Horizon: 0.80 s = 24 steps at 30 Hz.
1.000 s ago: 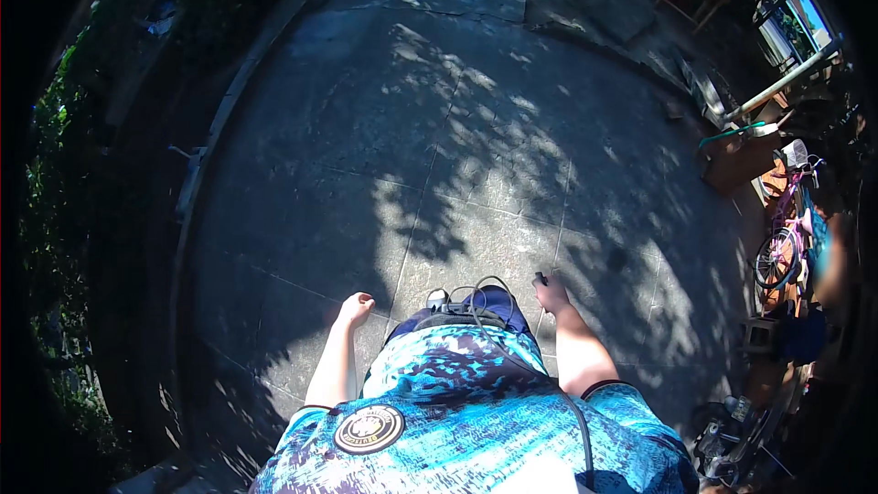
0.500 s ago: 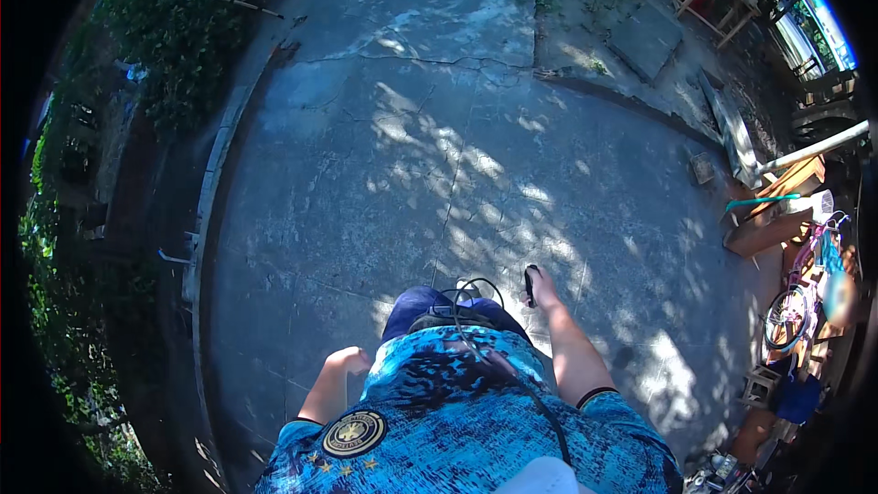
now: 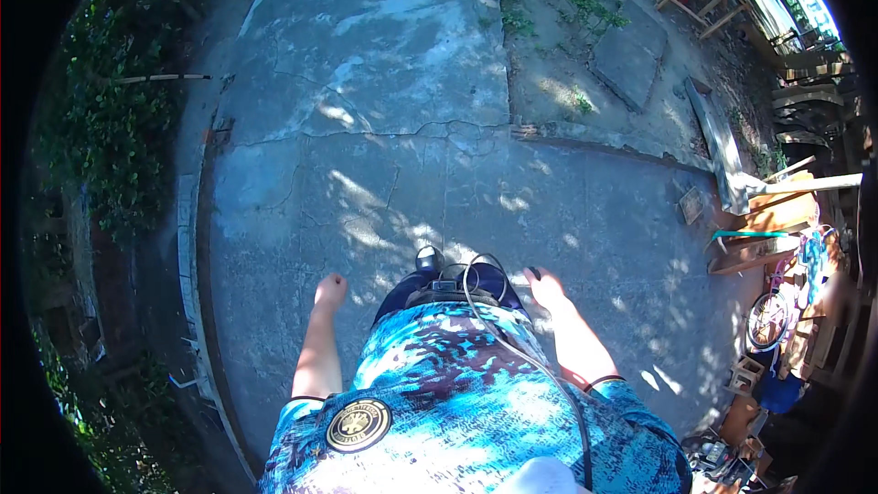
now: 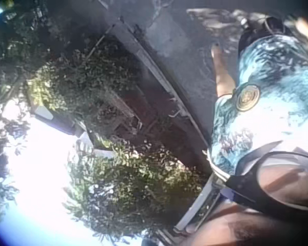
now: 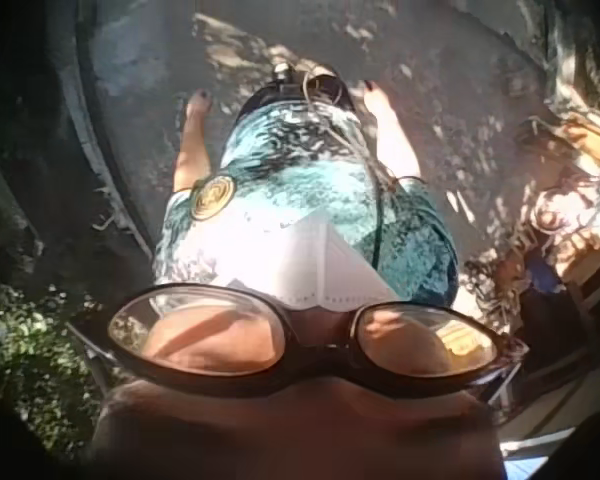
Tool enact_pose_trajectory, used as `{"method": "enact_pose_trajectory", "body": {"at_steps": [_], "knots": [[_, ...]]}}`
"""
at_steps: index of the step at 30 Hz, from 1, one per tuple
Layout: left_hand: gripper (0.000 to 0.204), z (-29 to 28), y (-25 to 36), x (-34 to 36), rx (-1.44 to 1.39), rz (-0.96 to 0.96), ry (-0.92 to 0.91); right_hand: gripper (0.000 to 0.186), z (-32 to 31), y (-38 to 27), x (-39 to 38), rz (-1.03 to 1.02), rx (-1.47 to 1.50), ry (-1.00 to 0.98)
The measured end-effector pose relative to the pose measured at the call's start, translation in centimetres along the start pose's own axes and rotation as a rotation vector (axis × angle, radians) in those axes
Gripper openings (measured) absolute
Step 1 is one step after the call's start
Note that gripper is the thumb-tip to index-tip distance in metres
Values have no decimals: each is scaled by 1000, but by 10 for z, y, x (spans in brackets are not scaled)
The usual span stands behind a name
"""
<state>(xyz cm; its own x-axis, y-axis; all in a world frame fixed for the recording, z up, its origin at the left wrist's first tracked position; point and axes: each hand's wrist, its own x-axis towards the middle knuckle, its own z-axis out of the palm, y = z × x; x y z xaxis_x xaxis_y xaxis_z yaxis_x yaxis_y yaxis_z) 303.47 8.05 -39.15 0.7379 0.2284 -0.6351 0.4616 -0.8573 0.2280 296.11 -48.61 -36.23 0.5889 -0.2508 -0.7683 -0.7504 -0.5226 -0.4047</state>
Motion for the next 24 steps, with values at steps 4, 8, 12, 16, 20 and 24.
{"method": "enact_pose_trajectory", "body": {"at_steps": [4,8,12,16,20,24], "knots": [[19,-287,251,128,-403,538,529,60,-101,119,22,516,-79,172],[11,-370,401,225,-218,870,725,61,-154,70,83,703,34,302],[10,-307,439,366,-256,625,504,61,-161,-20,286,488,-89,288],[27,-175,373,475,221,329,-155,65,-218,-393,500,-253,-36,253],[39,-226,374,567,454,96,-944,59,-369,-777,523,-921,45,9],[42,-494,340,707,499,60,-731,55,-476,-976,565,-1212,270,-52]]}}
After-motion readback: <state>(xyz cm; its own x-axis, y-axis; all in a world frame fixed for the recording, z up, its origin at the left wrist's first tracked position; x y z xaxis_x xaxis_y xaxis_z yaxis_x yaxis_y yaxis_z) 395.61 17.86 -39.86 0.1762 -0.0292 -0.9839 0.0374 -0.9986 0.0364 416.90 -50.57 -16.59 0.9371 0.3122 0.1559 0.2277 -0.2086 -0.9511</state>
